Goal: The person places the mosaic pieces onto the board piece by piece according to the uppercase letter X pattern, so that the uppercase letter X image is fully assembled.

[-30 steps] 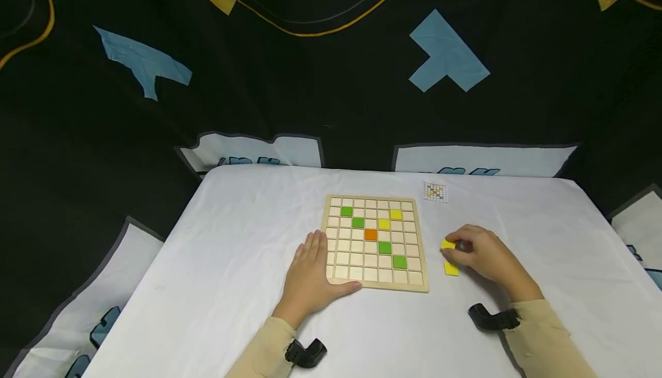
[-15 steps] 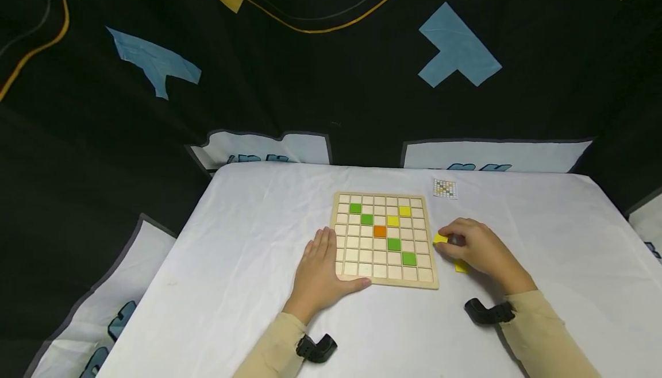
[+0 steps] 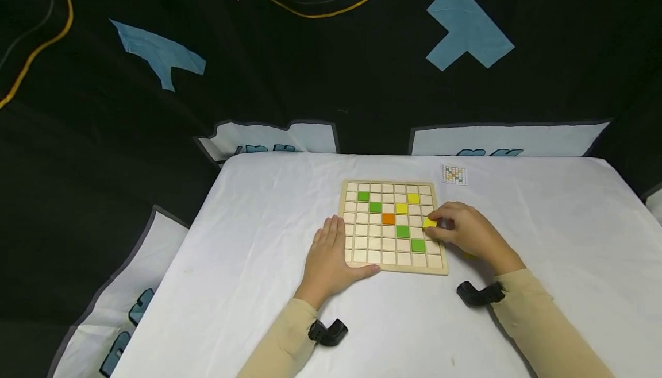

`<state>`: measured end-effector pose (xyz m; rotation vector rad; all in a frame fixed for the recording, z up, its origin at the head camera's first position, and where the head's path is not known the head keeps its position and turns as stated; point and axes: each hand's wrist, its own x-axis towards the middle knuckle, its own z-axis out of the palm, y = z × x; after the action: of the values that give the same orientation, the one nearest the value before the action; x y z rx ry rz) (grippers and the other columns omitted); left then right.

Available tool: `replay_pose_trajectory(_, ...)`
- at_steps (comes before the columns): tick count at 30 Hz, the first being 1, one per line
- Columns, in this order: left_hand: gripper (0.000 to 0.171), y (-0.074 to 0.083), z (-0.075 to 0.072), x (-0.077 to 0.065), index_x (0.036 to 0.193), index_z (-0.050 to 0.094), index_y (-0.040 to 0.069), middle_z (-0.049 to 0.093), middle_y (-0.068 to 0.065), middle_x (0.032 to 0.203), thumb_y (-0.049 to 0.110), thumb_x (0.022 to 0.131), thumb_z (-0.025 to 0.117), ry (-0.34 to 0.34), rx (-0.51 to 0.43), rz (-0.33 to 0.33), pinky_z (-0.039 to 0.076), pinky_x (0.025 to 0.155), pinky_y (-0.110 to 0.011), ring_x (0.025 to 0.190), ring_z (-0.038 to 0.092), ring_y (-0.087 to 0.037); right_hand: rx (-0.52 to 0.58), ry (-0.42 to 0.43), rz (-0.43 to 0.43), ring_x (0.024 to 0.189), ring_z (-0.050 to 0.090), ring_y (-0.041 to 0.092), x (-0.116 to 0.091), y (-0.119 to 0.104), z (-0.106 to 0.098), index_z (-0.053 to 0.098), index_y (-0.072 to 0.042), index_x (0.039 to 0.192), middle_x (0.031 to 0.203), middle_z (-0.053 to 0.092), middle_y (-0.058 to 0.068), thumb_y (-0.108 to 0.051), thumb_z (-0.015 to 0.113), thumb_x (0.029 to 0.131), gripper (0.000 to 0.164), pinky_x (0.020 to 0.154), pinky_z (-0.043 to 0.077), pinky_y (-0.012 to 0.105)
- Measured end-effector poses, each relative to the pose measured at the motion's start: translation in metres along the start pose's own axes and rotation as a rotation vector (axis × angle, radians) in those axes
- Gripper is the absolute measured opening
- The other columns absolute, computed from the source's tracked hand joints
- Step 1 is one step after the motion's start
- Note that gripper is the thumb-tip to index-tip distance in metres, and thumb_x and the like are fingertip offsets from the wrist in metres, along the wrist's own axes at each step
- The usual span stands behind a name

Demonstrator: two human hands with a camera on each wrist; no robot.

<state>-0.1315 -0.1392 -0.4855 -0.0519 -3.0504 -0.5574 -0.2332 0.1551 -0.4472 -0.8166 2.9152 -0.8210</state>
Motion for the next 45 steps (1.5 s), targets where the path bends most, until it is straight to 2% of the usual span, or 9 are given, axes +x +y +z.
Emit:
replay_pose_trajectory(4, 0.134, -0.001, -0.001, -0.006, 0.158, 0.013, 0.002, 0.012, -0.014, 0.167, 0.092, 0.067, 0.054, -0.005, -0.004, 0.003, 0.012, 0.128, -0.042, 0.156, 0.008, -0.026, 0.009, 0.001, -0.006, 0.091, 0.057, 0.020, -0.003, -0.007, 0.008, 0.075, -0.011, 0.110, 0.108, 0.071, 0.005, -0.034, 0.079, 0.085, 0.034, 0.081, 0.050, 0.038)
replay_pose_trajectory(9, 0.134, -0.003, -0.002, -0.010, 0.158, 0.014, 0.002, 0.014, -0.013, 0.167, 0.092, 0.067, 0.054, 0.011, 0.008, -0.003, 0.012, 0.127, -0.042, 0.156, 0.010, -0.027, 0.016, 0.032, -0.061, 0.090, 0.059, 0.019, 0.000, -0.013, 0.015, 0.076, -0.012, 0.108, 0.104, 0.071, 0.003, -0.034, 0.080, 0.084, 0.033, 0.080, 0.052, 0.039)
replay_pose_trajectory(16, 0.134, -0.003, -0.004, -0.009, 0.158, 0.013, 0.002, 0.013, -0.014, 0.167, 0.092, 0.068, 0.054, -0.003, 0.009, 0.000, 0.011, 0.127, -0.042, 0.156, 0.008, -0.027, 0.046, 0.022, -0.061, 0.104, 0.063, 0.024, 0.006, -0.020, 0.021, 0.076, -0.013, 0.109, 0.112, 0.072, 0.005, -0.033, 0.079, 0.085, 0.032, 0.095, 0.053, 0.047)
replay_pose_trajectory(18, 0.134, -0.003, -0.005, -0.008, 0.158, 0.013, 0.001, 0.013, -0.014, 0.167, 0.091, 0.068, 0.054, 0.000, 0.010, 0.000, 0.012, 0.127, -0.042, 0.156, 0.009, -0.027, 0.047, 0.022, -0.066, 0.104, 0.063, 0.024, 0.008, -0.022, 0.023, 0.076, -0.013, 0.109, 0.111, 0.072, 0.005, -0.033, 0.079, 0.085, 0.032, 0.095, 0.053, 0.048)
replay_pose_trajectory(26, 0.134, -0.008, -0.009, -0.006, 0.158, 0.014, 0.001, 0.015, -0.015, 0.166, 0.091, 0.068, 0.054, 0.006, 0.032, 0.007, 0.013, 0.127, -0.042, 0.156, 0.011, -0.028, 0.029, 0.057, -0.103, 0.087, 0.057, 0.014, 0.013, -0.034, 0.032, 0.077, -0.015, 0.106, 0.102, 0.072, -0.001, -0.034, 0.080, 0.084, 0.029, 0.081, 0.053, 0.036)
replay_pose_trajectory(34, 0.134, -0.004, -0.005, -0.003, 0.158, 0.013, 0.001, 0.015, -0.015, 0.166, 0.091, 0.068, 0.055, 0.011, 0.006, 0.002, 0.012, 0.127, -0.042, 0.156, 0.010, -0.027, -0.019, 0.074, -0.153, 0.092, 0.062, 0.016, 0.018, -0.040, 0.035, 0.077, -0.013, 0.108, 0.106, 0.073, 0.001, -0.035, 0.078, 0.085, 0.031, 0.087, 0.056, 0.040)
replay_pose_trajectory(41, 0.133, 0.000, -0.002, -0.002, 0.158, 0.014, 0.000, 0.015, -0.015, 0.166, 0.091, 0.069, 0.054, 0.017, 0.000, 0.009, 0.012, 0.127, -0.042, 0.156, 0.011, -0.028, -0.034, 0.076, -0.184, 0.082, 0.057, 0.011, 0.021, -0.044, 0.037, 0.077, -0.014, 0.106, 0.099, 0.072, -0.002, -0.035, 0.077, 0.086, 0.029, 0.077, 0.054, 0.033)
replay_pose_trajectory(45, 0.133, -0.001, -0.002, -0.002, 0.158, 0.014, 0.000, 0.015, -0.015, 0.166, 0.091, 0.069, 0.054, 0.014, 0.004, 0.008, 0.012, 0.127, -0.042, 0.156, 0.011, -0.027, -0.041, 0.086, -0.205, 0.091, 0.064, 0.015, 0.023, -0.050, 0.039, 0.077, -0.014, 0.107, 0.103, 0.073, -0.001, -0.035, 0.078, 0.086, 0.030, 0.084, 0.056, 0.038)
